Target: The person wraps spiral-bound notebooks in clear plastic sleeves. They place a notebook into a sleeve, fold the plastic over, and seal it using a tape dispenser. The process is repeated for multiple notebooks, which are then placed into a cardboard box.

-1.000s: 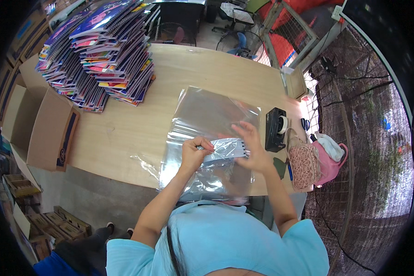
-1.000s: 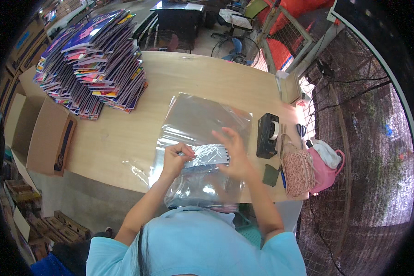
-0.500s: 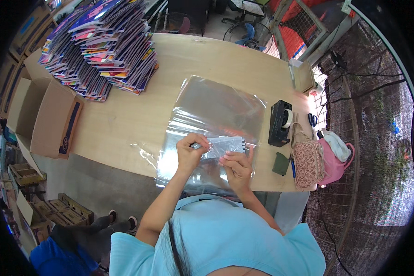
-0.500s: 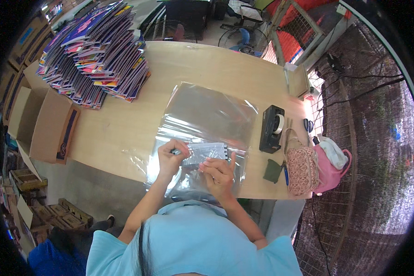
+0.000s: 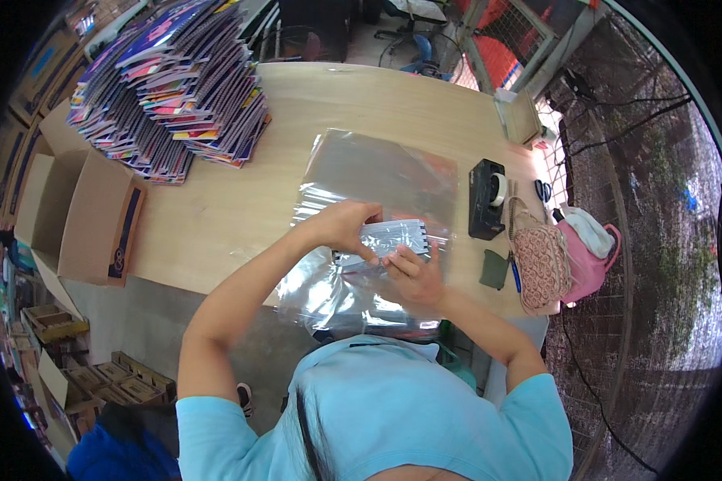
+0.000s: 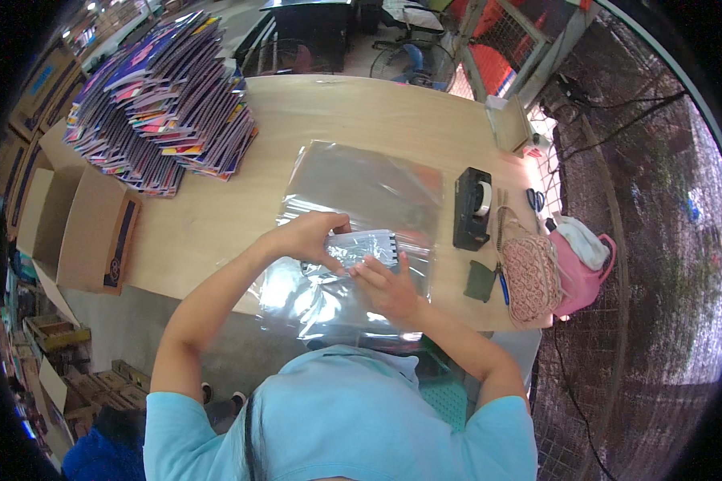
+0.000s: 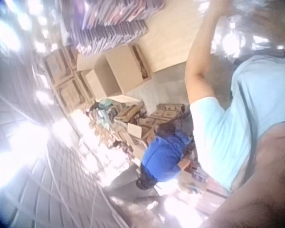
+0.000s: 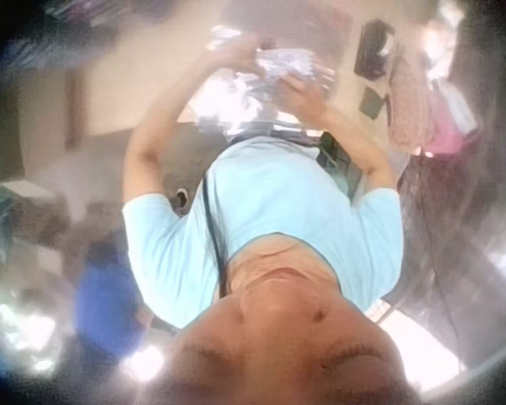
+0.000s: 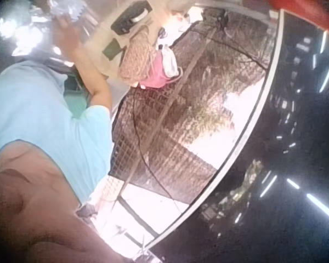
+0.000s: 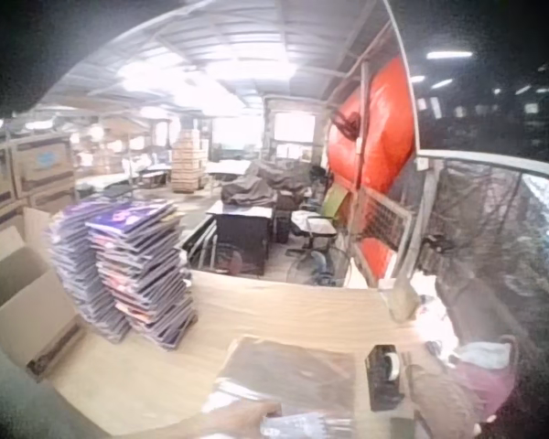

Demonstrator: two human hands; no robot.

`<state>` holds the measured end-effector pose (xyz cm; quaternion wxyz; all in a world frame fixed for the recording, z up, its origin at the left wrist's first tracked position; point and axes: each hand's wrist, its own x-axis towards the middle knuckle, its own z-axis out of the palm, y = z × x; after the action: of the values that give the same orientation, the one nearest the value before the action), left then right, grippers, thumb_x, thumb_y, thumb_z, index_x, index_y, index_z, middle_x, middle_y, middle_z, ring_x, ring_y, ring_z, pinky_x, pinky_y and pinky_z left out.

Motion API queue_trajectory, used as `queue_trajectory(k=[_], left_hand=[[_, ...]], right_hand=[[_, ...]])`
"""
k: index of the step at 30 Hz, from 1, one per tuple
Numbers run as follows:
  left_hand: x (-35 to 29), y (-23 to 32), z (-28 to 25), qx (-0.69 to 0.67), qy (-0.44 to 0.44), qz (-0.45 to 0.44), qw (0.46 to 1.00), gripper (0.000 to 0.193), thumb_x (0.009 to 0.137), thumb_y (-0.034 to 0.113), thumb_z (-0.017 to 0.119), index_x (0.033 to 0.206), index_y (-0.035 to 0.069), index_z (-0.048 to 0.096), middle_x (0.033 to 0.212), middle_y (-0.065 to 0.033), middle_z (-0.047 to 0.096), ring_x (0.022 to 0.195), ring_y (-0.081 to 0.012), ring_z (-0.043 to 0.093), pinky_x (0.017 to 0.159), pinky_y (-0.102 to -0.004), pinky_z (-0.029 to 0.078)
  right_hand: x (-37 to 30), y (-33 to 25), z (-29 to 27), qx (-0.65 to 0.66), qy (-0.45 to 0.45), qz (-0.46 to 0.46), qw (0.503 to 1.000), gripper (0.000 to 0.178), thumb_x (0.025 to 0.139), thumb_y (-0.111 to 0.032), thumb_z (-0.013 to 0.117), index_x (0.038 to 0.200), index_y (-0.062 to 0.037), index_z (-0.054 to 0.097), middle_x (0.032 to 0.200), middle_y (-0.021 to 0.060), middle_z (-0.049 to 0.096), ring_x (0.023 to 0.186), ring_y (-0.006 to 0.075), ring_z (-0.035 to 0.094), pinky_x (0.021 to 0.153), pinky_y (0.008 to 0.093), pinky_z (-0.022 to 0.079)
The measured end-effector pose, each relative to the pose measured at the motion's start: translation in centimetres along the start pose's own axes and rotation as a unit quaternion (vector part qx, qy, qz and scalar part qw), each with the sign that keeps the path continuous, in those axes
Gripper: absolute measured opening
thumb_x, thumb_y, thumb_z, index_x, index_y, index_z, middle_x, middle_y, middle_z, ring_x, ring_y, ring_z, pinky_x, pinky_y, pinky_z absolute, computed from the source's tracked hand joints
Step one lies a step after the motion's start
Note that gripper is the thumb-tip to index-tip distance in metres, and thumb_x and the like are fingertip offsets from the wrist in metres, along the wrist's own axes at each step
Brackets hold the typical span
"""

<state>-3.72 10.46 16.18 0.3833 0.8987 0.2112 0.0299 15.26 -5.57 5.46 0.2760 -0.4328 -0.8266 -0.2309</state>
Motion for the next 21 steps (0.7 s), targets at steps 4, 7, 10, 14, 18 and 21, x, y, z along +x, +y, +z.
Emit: queue_trajectory(k=[4, 7, 10, 14, 18, 21], left_hand=[[-1.0, 1.7, 1.6, 0.106, 0.033, -0.044, 0.993, 0.062, 0.062, 0.031, 0.076, 0.111, 0.003, 0.052, 0.101, -0.0186, 0.061, 0.091, -0.0367, 0.061, 0.077, -0.0441, 0.050], [-1.7, 2.7, 2.1, 0.127, 0.054, -0.070, 0.988, 0.061, 0.062, 0.033, 0.075, 0.109, 0.003, 0.049, 0.102, -0.0185, 0.058, 0.092, -0.0376, 0.061, 0.077, -0.0459, 0.050], [-1.0, 3.2, 1.9, 0.126, 0.044, -0.062, 0.989, 0.061, 0.061, 0.034, 0.074, 0.107, 0.003, 0.049, 0.102, -0.0186, 0.058, 0.092, -0.0377, 0.061, 0.077, -0.0468, 0.050], [-0.7, 2.6, 1.9, 0.125, 0.046, -0.059, 0.989, 0.062, 0.061, 0.034, 0.073, 0.108, 0.003, 0.049, 0.101, -0.0183, 0.058, 0.091, -0.0372, 0.061, 0.077, -0.0463, 0.050], [-0.9, 2.7, 1.7, 0.124, 0.044, -0.081, 0.988, 0.060, 0.063, 0.031, 0.071, 0.111, 0.003, 0.049, 0.103, -0.0184, 0.057, 0.090, -0.0369, 0.060, 0.077, -0.0451, 0.049], [-1.1, 2.8, 1.7, 0.118, 0.045, -0.086, 0.988, 0.060, 0.063, 0.031, 0.071, 0.112, 0.003, 0.049, 0.103, -0.0186, 0.057, 0.091, -0.0368, 0.060, 0.077, -0.0452, 0.049]], right_hand=[[2.8, 0.3, -4.5, 0.141, 0.048, 0.124, 0.981, 0.026, 0.084, -0.014, 0.063, 0.110, -0.0119, 0.066, 0.112, 0.0077, 0.053, 0.110, 0.0201, 0.052, 0.104, 0.0491, 0.031], [-3.0, 8.5, -3.6, 0.072, 0.122, 0.460, 0.876, 0.021, 0.084, -0.018, 0.066, 0.103, -0.0083, 0.068, 0.103, 0.0105, 0.058, 0.094, 0.0194, 0.054, 0.084, 0.0332, 0.042], [-12.7, 18.8, -2.8, 0.200, 0.146, 0.764, 0.595, 0.017, 0.083, -0.020, 0.069, 0.090, -0.0042, 0.069, 0.083, 0.0074, 0.063, 0.075, 0.0174, 0.057, 0.065, 0.0297, 0.043], [-13.8, 23.9, -1.6, 0.329, 0.050, 0.824, 0.458, 0.015, 0.084, -0.018, 0.068, 0.083, -0.0034, 0.069, 0.077, 0.0049, 0.065, 0.066, 0.0161, 0.058, 0.058, 0.0304, 0.043], [-13.1, 22.4, -0.8, 0.306, 0.056, 0.751, 0.582, 0.015, 0.084, -0.019, 0.069, 0.083, -0.0040, 0.068, 0.077, 0.0049, 0.065, 0.071, 0.0169, 0.060, 0.061, 0.0315, 0.047], [-15.3, 18.5, -1.3, 0.299, 0.125, 0.770, 0.550, 0.016, 0.084, -0.020, 0.069, 0.086, -0.0041, 0.067, 0.078, 0.0062, 0.065, 0.075, 0.0184, 0.060, 0.067, 0.0333, 0.049]])
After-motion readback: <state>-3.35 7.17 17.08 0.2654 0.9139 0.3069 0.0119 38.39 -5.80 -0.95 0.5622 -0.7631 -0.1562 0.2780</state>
